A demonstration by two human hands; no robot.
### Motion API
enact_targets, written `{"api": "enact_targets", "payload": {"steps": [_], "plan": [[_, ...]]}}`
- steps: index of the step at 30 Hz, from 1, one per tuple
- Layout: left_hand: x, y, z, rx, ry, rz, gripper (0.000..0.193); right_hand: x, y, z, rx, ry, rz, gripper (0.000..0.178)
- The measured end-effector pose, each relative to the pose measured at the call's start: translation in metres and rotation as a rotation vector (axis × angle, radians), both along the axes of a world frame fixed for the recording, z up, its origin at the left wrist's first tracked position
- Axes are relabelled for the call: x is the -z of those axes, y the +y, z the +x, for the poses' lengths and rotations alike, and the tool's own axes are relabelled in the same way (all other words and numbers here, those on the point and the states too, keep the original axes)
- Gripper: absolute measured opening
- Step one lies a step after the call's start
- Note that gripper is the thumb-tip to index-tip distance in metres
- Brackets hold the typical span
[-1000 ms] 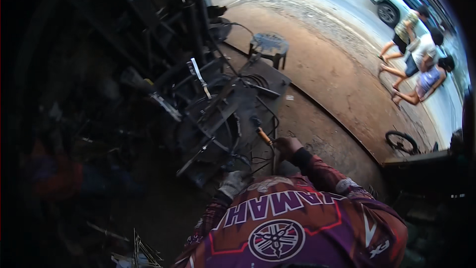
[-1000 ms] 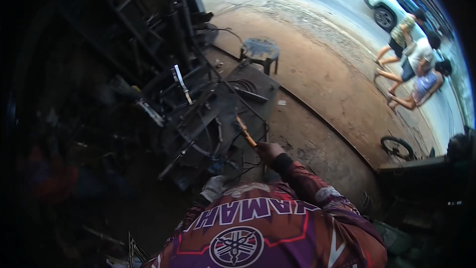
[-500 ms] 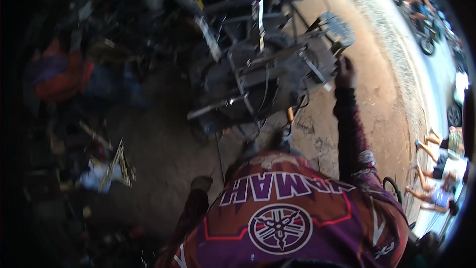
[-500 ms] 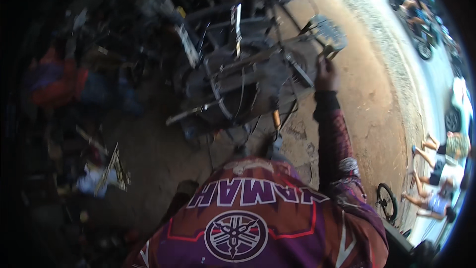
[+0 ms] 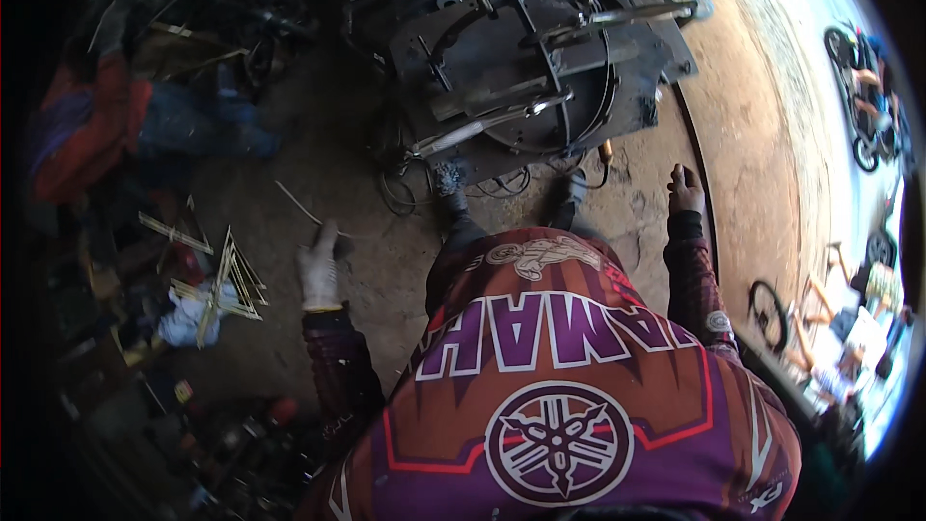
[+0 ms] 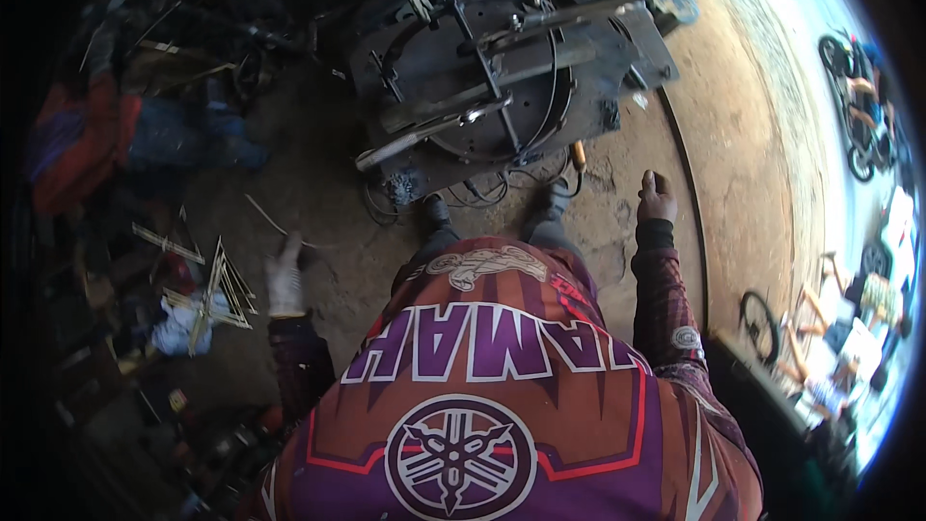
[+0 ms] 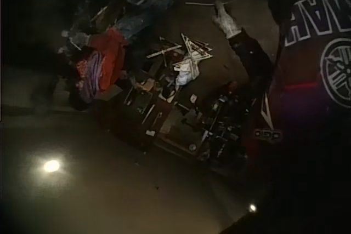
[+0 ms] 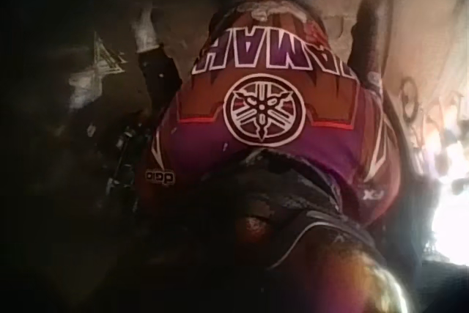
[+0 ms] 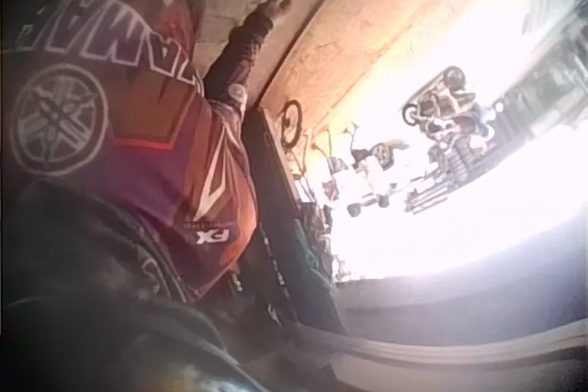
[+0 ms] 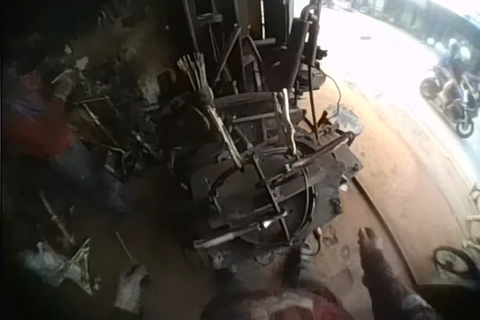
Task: The person welds metal components with a welding torch, unclamps and adjusts a metal piece using locking pliers, and grinds a metal rod with an angle grinder.
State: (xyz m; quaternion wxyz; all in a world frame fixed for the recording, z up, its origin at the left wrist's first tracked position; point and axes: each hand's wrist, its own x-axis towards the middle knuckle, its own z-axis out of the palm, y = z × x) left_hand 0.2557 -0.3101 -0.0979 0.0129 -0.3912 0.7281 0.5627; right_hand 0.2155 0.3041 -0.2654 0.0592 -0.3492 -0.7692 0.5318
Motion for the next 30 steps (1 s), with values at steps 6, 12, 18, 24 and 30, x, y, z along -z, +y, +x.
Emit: {"api": "enact_targets", "payload": {"steps": [6,12,18,24,30], "plan": [[-0.045,-0.003,-0.108,0.340,0.280,0.360,0.021,-0.029,-0.122,0.092,-0.017,-0.105,0.023,0.031],[-0.029,0.039,-0.147,0.519,0.214,0.618,0.025,-0.059,-0.217,0.126,-0.090,-0.109,-0.214,0.029],[-0.015,0.082,-0.168,0.586,0.207,0.753,0.019,-0.073,-0.236,0.108,-0.253,-0.070,-0.194,0.031],[-0.030,0.110,-0.168,0.649,0.075,0.671,0.021,-0.122,-0.255,0.064,-0.419,0.020,-0.192,0.033],[-0.037,0.134,-0.183,0.678,-0.148,0.670,0.019,-0.178,-0.292,0.011,-0.314,-0.077,-0.752,0.039]]}}
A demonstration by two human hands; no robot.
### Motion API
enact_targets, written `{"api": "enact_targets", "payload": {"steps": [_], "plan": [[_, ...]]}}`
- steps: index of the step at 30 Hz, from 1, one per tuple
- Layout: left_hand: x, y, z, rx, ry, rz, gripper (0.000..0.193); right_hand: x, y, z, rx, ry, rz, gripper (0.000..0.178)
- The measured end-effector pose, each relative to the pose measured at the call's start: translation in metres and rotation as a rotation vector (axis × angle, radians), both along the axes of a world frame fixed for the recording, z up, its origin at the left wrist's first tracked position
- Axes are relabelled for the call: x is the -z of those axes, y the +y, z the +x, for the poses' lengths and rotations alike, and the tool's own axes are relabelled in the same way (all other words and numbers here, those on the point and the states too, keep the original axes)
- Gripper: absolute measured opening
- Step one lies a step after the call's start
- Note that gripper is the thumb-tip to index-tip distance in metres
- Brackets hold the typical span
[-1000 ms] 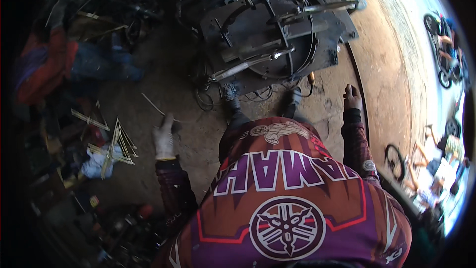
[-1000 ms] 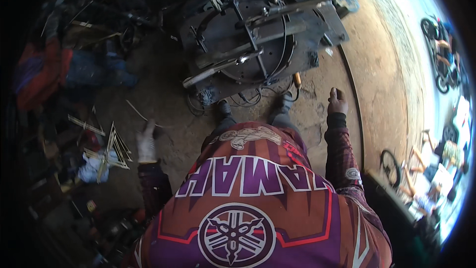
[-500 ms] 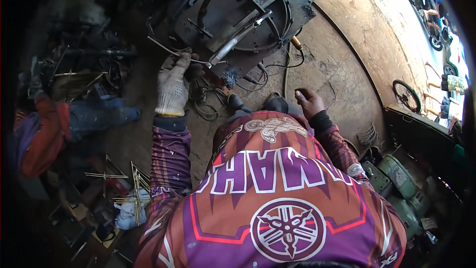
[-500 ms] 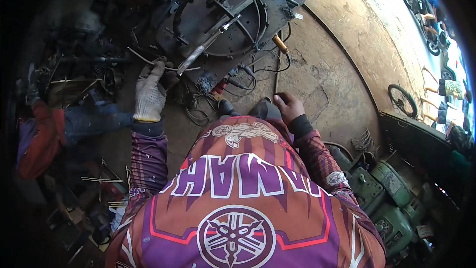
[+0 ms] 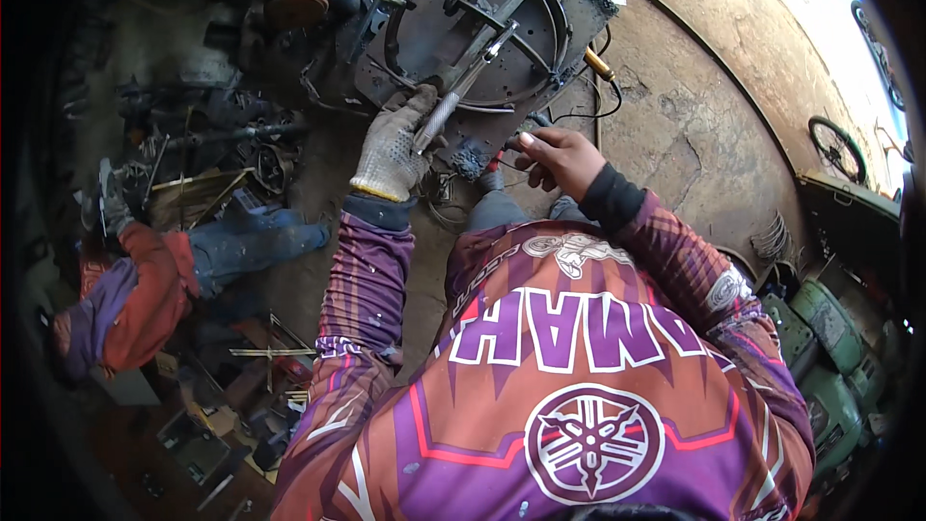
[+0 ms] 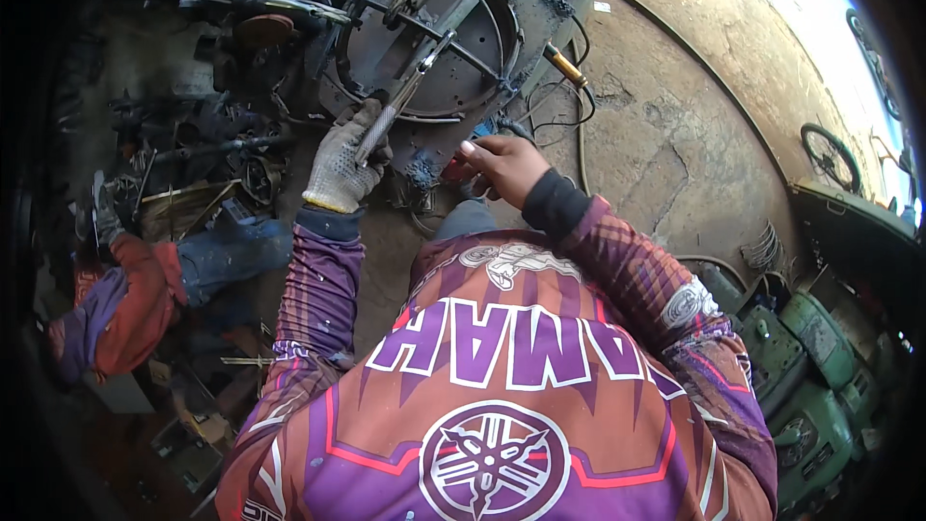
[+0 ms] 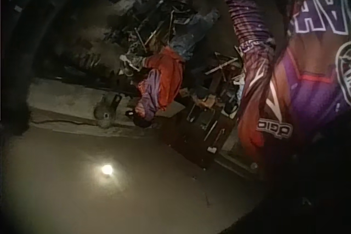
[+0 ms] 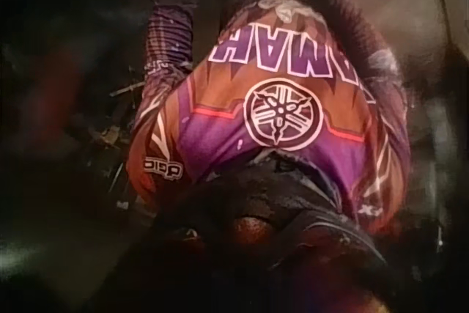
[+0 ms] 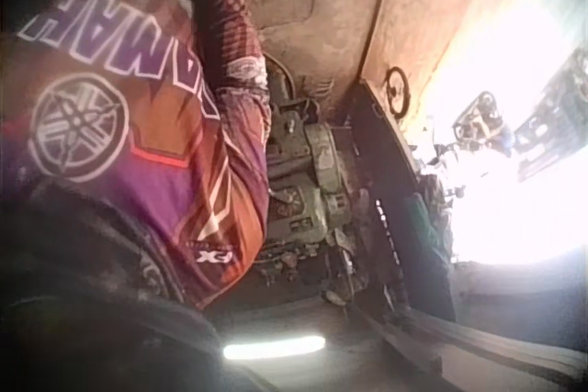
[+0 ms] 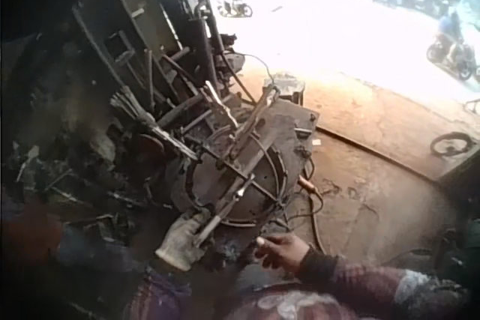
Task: The person welds metal components with a welding torch, unclamps and adjusts a metal piece using locking pliers, and grinds a metal rod with an angle grinder.
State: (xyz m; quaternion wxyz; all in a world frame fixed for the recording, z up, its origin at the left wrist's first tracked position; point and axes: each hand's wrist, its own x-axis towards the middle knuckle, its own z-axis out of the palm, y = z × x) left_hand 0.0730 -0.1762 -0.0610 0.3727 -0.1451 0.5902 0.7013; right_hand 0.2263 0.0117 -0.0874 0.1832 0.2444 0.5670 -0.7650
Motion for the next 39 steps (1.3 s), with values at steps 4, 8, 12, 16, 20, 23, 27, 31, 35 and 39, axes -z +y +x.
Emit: {"api": "enact_targets", "payload": {"steps": [4,8,12,16,20,23,27,31,35,39], "plan": [[-0.006,0.002,-0.004,0.174,0.009,-0.048,0.021,0.002,-0.024,-0.018,0.155,-0.116,-0.263,0.042],[0.008,-0.012,-0.014,0.364,0.109,-0.018,0.023,0.000,-0.050,-0.027,0.372,-0.178,-0.461,0.037],[-0.009,-0.005,-0.018,0.322,-0.146,0.158,0.024,0.009,-0.065,-0.032,0.625,-0.116,-0.538,0.022],[-0.011,-0.004,-0.027,0.378,-0.240,0.081,0.023,0.017,-0.080,-0.042,0.830,-0.016,-0.558,0.016],[0.005,-0.011,-0.034,0.576,0.016,0.063,0.026,0.007,-0.085,-0.047,0.843,0.035,-0.585,0.017],[0.010,-0.020,-0.045,0.810,0.313,-0.048,0.029,0.009,-0.088,-0.055,0.924,0.063,-0.505,0.026],[-0.002,-0.007,-0.043,0.431,-0.278,0.022,0.035,0.014,-0.087,-0.053,0.892,0.043,-0.401,0.030],[-0.003,-0.006,-0.045,0.402,-0.221,-0.017,0.035,0.005,-0.073,-0.050,0.903,-0.035,-0.336,0.028],[-0.004,-0.002,-0.045,0.474,-0.178,-0.028,0.034,0.004,-0.065,-0.055,0.865,-0.100,-0.172,0.031],[-0.004,-0.003,-0.048,0.439,-0.228,-0.018,0.035,0.002,-0.063,-0.057,0.880,-0.097,-0.196,0.031]]}}
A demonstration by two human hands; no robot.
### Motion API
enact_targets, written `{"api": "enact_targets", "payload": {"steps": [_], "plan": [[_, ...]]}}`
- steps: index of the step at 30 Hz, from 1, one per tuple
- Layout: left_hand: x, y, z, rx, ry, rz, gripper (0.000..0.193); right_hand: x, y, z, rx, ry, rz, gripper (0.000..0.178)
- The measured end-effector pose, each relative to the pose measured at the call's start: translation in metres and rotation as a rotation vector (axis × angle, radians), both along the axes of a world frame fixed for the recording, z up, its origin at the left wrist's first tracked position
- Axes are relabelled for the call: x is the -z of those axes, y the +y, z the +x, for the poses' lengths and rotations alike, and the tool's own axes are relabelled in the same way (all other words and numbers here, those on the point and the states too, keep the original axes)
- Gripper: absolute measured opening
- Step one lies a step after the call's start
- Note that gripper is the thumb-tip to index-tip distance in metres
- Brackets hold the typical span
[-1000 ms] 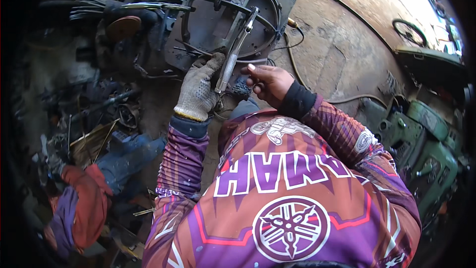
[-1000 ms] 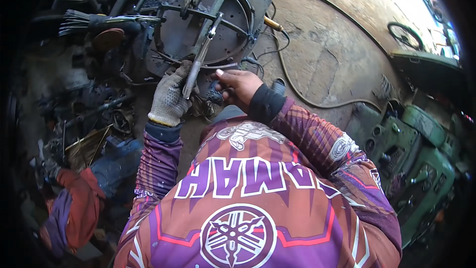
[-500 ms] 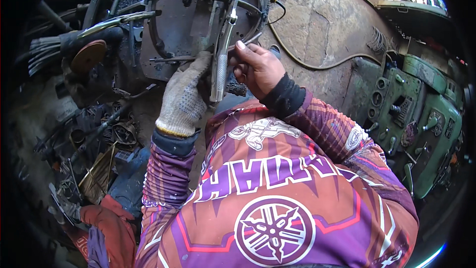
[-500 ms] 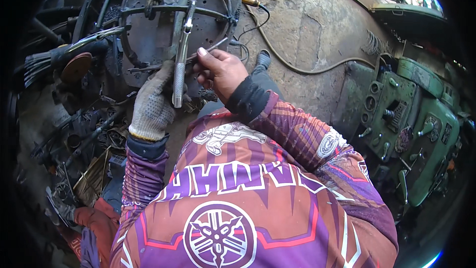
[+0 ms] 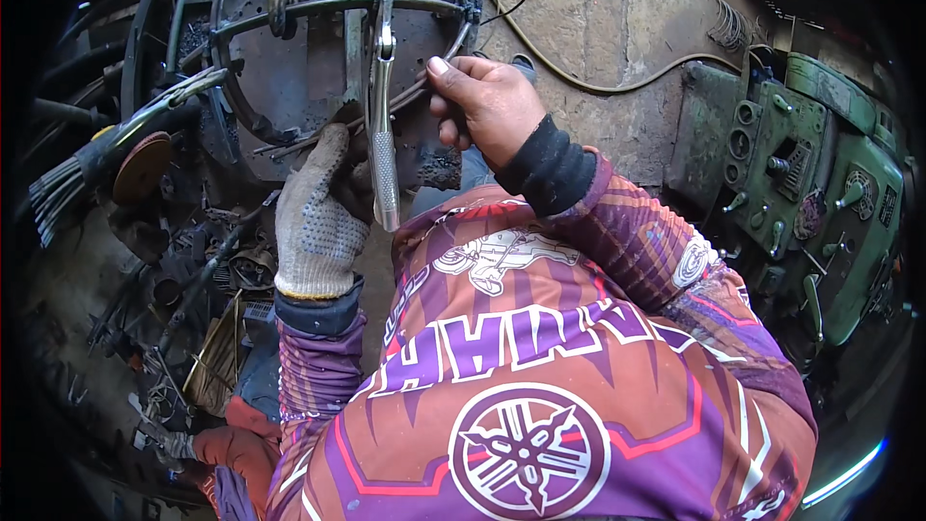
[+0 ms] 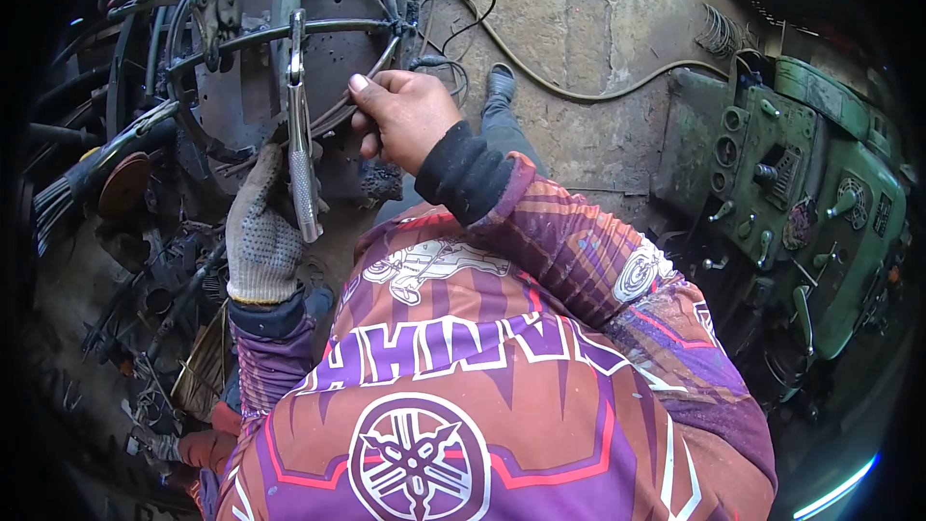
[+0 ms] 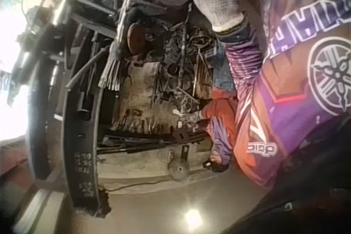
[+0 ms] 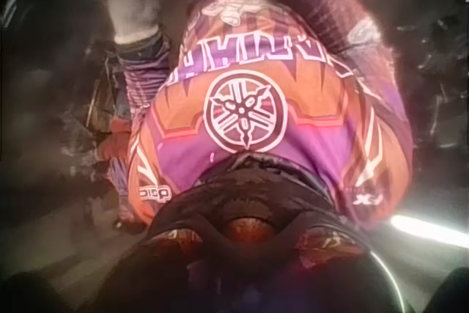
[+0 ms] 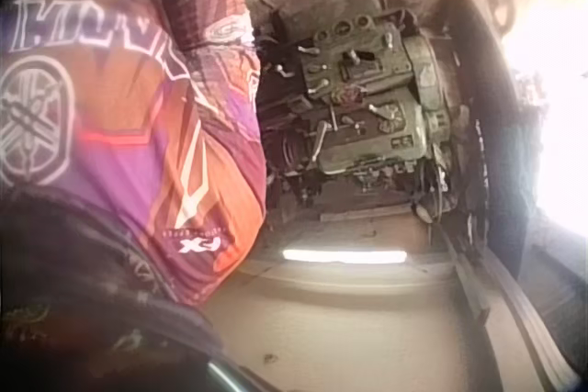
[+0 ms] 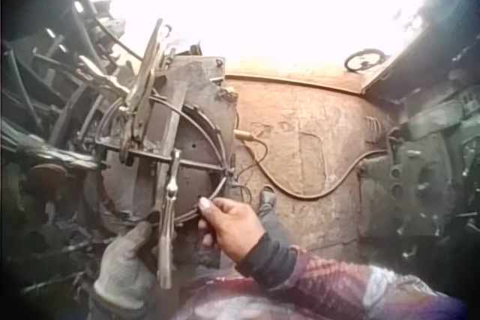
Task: The person welds metal components with a welding torch, unclamps and adjusts a metal piece using locking pliers, and grinds a metal rod with an angle grinder.
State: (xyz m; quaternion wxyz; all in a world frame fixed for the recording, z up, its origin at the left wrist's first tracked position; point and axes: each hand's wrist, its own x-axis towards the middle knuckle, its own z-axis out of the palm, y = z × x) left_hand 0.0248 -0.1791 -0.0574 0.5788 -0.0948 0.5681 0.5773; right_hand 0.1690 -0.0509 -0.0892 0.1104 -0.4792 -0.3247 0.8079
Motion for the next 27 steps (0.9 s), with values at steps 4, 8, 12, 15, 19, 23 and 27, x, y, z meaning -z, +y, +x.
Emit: {"api": "enact_targets", "payload": {"steps": [4,8,12,15,19,23,27], "plan": [[0.002,-0.006,-0.007,0.028,-0.022,-0.020,0.036,-0.002,-0.003,0.000,-0.001,-0.013,0.013,0.031],[-0.003,0.002,-0.002,0.059,0.090,-0.070,0.036,0.005,0.001,-0.001,0.017,0.022,-0.002,0.030],[-0.007,0.005,-0.002,0.053,0.090,-0.074,0.036,0.006,0.000,-0.002,0.012,0.014,-0.001,0.029],[-0.009,0.005,0.000,0.064,0.112,-0.076,0.035,0.005,-0.001,-0.004,0.015,0.014,-0.003,0.030],[-0.007,0.004,-0.002,0.120,0.203,-0.133,0.036,0.004,-0.001,-0.003,0.033,0.025,0.014,0.031],[-0.008,0.005,-0.002,0.113,0.196,-0.165,0.037,0.003,0.001,-0.002,-0.010,0.022,0.001,0.030],[-0.008,0.005,0.000,0.098,0.176,-0.135,0.037,0.007,-0.001,-0.003,-0.004,-0.002,-0.011,0.031]]}}
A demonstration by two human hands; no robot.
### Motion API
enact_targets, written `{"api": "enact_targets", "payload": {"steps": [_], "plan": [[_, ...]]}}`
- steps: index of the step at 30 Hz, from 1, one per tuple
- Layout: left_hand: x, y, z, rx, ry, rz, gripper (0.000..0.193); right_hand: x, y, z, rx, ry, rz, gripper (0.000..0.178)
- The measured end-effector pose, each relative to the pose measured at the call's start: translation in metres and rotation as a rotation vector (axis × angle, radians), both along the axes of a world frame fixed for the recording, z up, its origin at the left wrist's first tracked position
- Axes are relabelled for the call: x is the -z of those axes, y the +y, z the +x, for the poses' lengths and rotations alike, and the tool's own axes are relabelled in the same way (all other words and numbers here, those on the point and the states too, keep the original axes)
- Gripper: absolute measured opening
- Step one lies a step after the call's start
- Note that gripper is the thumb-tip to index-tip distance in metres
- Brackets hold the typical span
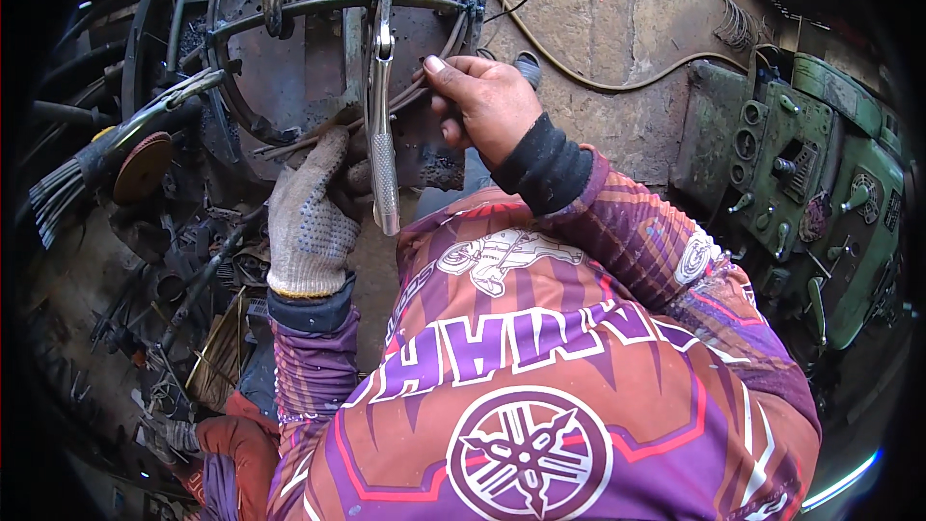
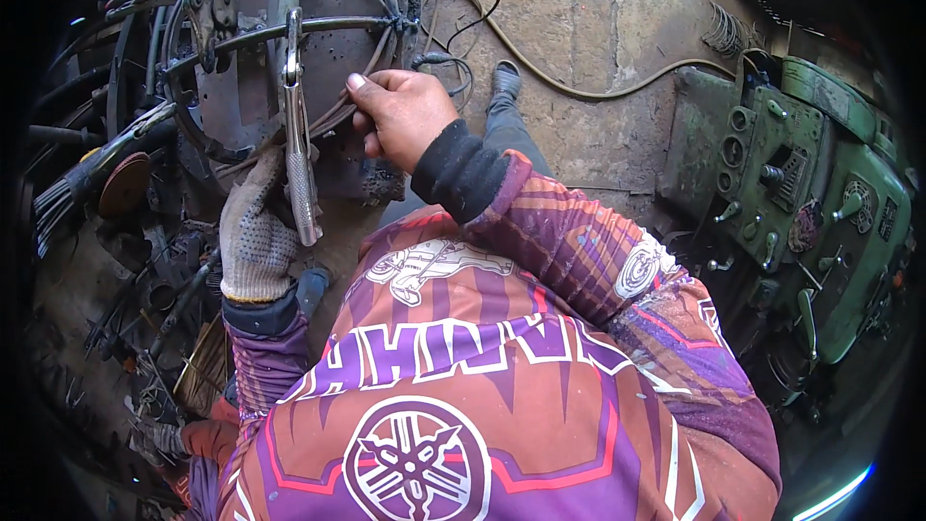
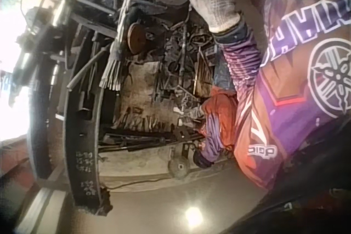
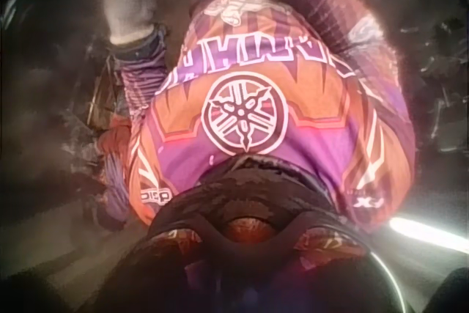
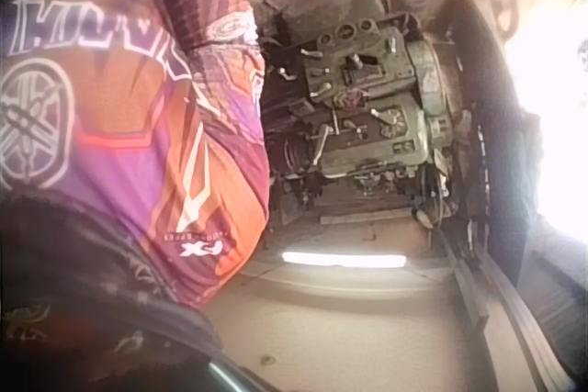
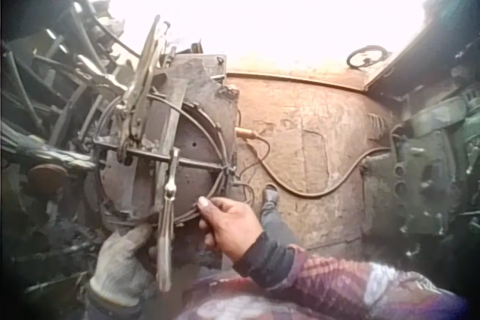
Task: The person welds metal components with a welding torch, unclamps and adjusts a metal piece using locking pliers, and grinds a metal rod with an angle grinder.
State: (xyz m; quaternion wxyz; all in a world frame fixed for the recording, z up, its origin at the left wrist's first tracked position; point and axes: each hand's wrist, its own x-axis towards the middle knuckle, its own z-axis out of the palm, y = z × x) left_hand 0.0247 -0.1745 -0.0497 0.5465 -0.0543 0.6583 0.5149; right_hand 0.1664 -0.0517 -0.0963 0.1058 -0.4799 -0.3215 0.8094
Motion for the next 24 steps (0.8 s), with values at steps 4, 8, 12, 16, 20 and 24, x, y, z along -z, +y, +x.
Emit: {"api": "enact_targets", "payload": {"steps": [4,8,12,16,20,24], "plan": [[0.006,-0.006,-0.005,0.087,0.017,0.022,0.037,-0.002,-0.004,0.004,0.079,0.005,0.000,0.033],[0.008,-0.007,-0.004,0.022,-0.008,0.058,0.036,-0.005,0.001,0.000,0.023,-0.038,0.060,0.033],[-0.002,0.001,-0.001,-0.041,-0.057,0.060,0.036,-0.005,0.000,-0.001,0.005,-0.048,0.065,0.030],[-0.004,0.001,-0.002,0.011,-0.047,0.033,0.035,-0.005,-0.001,-0.001,0.005,-0.047,0.059,0.030],[0.002,-0.001,-0.002,0.028,-0.057,0.058,0.035,-0.006,-0.004,0.003,0.081,-0.043,0.054,0.029],[0.003,-0.001,-0.002,0.054,-0.034,0.074,0.036,-0.006,-0.003,0.002,0.109,-0.034,0.030,0.028]]}}
